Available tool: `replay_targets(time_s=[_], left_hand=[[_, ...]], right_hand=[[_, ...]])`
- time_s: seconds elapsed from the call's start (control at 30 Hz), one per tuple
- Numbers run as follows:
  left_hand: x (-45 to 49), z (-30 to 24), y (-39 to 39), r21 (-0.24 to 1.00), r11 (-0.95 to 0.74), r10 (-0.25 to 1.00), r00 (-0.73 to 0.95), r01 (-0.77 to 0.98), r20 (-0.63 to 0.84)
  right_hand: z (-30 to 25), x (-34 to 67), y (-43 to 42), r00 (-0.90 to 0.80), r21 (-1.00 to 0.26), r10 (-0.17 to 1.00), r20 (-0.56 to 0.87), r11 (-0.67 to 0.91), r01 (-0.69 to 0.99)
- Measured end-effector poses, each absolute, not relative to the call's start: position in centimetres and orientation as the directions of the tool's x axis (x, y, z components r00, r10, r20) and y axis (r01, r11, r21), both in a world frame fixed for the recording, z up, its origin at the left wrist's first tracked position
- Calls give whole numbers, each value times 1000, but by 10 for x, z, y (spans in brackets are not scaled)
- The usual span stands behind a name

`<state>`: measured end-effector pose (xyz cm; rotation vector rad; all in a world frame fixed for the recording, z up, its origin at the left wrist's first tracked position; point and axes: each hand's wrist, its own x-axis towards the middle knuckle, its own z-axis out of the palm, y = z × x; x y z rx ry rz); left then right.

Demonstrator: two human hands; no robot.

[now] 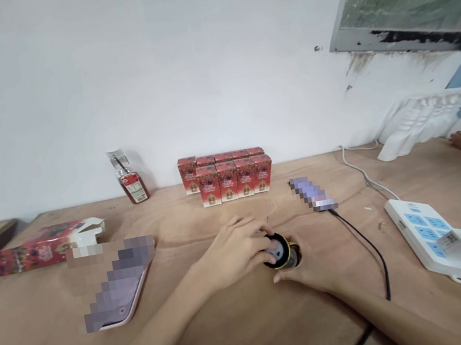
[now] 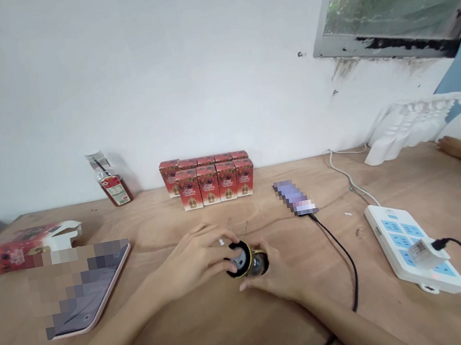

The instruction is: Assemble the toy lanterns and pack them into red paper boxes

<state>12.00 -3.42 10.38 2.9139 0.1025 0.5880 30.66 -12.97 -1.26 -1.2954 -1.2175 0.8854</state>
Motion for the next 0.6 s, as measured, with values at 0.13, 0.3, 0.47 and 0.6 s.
replay_targets(time_s=[0.13, 0.3, 0.47, 0.6], left_hand=[[121, 104, -36, 171, -984, 103, 922, 41, 373], [122, 100, -35, 241, -969, 144, 923, 58, 357], [126, 95, -38, 279, -959, 146, 928, 48, 342], [127, 94, -40, 283, -958, 141, 940, 50, 310]], right_hand=[[-14, 305, -131, 239, -951, 953, 188, 116, 286], [-15, 306, -132, 227, -938, 945, 234, 158, 309], [-25, 313, -130, 192, -916, 929, 316, 247, 316], [-21, 315, -130, 189, -904, 917, 351, 279, 324]])
